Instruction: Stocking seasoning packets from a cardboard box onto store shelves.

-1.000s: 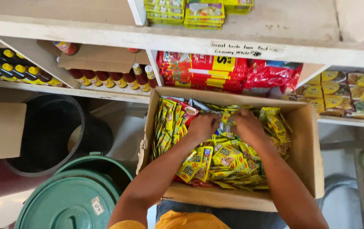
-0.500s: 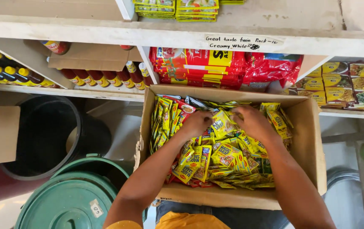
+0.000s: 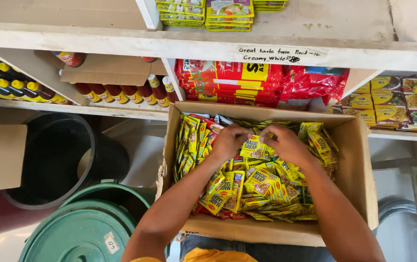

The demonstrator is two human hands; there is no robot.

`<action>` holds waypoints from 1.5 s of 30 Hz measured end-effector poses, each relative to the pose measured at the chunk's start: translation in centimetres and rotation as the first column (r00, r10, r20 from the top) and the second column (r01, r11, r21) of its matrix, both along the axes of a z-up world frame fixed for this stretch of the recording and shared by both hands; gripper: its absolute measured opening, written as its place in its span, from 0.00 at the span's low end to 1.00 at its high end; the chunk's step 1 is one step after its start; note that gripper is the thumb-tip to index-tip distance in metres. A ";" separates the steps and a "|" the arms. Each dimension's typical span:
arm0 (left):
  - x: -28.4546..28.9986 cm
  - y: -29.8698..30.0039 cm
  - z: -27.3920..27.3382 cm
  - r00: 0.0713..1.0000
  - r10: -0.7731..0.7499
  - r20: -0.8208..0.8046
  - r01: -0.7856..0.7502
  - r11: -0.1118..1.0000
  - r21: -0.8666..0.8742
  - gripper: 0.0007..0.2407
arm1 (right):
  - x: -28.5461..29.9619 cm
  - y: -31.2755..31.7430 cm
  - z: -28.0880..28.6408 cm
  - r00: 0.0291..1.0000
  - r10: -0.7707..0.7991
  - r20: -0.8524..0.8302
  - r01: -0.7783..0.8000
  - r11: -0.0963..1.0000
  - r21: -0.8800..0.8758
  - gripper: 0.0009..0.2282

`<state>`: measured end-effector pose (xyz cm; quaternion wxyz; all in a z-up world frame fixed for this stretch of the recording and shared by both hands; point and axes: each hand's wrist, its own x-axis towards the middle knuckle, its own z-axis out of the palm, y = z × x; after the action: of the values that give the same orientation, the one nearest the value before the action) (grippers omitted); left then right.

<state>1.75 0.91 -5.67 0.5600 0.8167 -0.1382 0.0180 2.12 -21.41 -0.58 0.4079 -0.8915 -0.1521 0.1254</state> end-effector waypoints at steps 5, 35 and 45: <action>0.4 -0.7 -2.7 0.959 -0.076 -0.274 0.038 0.989 -0.142 0.12 | 0.9 -0.9 -1.6 0.997 -0.039 -0.063 0.049 0.986 0.162 0.10; -0.5 -1.1 1.9 0.923 -0.243 -0.299 0.007 0.786 -0.618 0.10 | -0.1 0.1 0.7 0.960 -0.031 -0.277 0.156 0.883 0.442 0.09; -1.5 -0.5 4.7 0.956 -0.177 -0.235 0.023 0.842 -0.539 0.10 | -1.2 0.6 3.5 0.954 -0.135 -0.269 0.224 0.915 0.336 0.10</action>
<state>0.29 0.40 -1.00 0.7773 0.6163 -0.0913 -0.0879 0.95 -20.77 2.91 0.5904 -0.7893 -0.0392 0.1640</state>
